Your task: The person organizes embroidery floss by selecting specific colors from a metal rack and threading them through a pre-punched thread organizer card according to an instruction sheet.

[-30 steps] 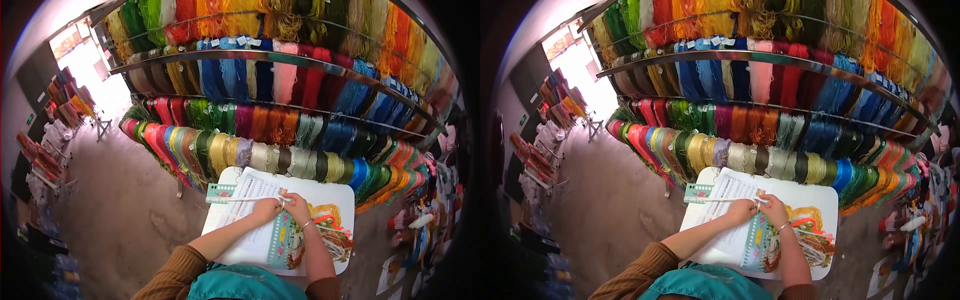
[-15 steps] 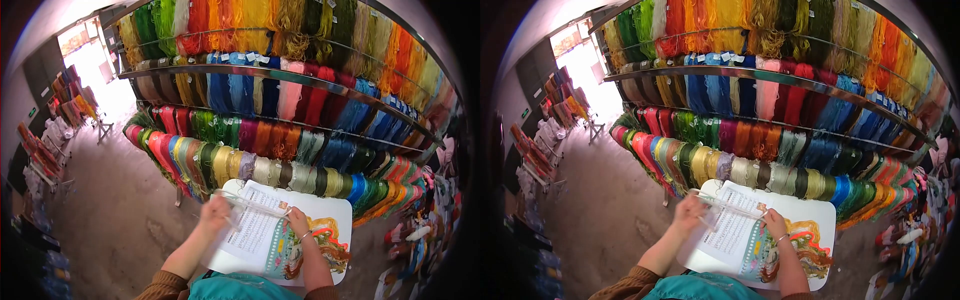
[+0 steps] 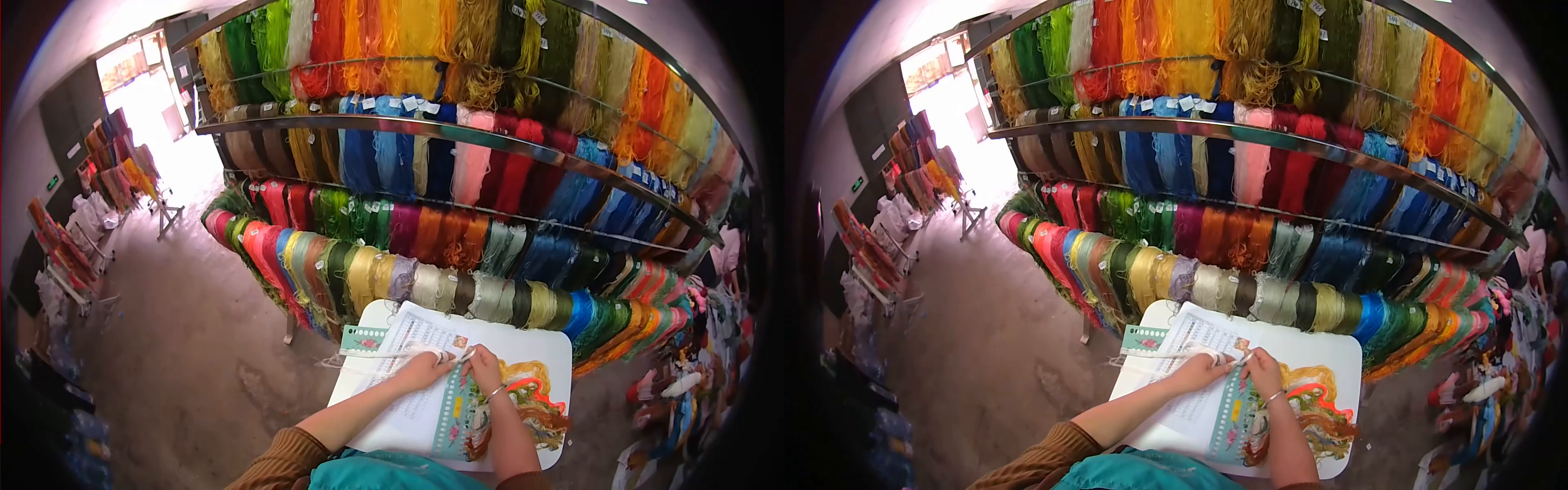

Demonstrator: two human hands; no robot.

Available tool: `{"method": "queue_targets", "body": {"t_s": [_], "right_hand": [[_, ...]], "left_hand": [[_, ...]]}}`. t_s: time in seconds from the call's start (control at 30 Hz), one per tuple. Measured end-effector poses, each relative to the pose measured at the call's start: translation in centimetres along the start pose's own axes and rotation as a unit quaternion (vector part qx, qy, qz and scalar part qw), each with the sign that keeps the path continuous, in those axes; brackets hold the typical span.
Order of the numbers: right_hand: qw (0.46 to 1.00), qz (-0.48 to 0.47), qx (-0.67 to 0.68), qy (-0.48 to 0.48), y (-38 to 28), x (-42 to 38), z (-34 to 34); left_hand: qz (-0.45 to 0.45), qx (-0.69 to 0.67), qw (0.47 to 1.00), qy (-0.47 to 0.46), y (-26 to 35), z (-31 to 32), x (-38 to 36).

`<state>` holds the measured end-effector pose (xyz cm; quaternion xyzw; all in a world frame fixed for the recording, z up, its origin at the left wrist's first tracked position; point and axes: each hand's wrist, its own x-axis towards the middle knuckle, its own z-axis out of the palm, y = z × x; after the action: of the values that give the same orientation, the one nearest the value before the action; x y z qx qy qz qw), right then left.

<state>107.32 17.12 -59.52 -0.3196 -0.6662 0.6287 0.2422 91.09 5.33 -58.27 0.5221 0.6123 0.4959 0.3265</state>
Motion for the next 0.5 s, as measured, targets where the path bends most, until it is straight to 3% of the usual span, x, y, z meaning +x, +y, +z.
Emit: {"method": "queue_targets", "body": {"t_s": [0.07, 0.3, 0.37, 0.5], "right_hand": [[1.000, 0.006, 0.029, 0.003, 0.2, -0.1, -0.1], [0.997, 0.024, 0.064, -0.027, 0.5, 0.1, 0.0], [0.999, 0.021, -0.003, -0.037, 0.1, 0.0, 0.4], [0.999, 0.030, -0.008, -0.031, 0.0, 0.2, 0.4]], "left_hand": [[-0.100, 0.146, 0.979, -0.097, 0.0, -0.9, 0.0], [-0.151, 0.082, 0.984, -0.055, 2.1, -6.9, -2.2], [-0.138, 0.083, 0.985, -0.054, 2.3, -7.8, -2.5], [-0.130, 0.036, 0.990, -0.050, 1.5, -8.3, -2.3]]}}
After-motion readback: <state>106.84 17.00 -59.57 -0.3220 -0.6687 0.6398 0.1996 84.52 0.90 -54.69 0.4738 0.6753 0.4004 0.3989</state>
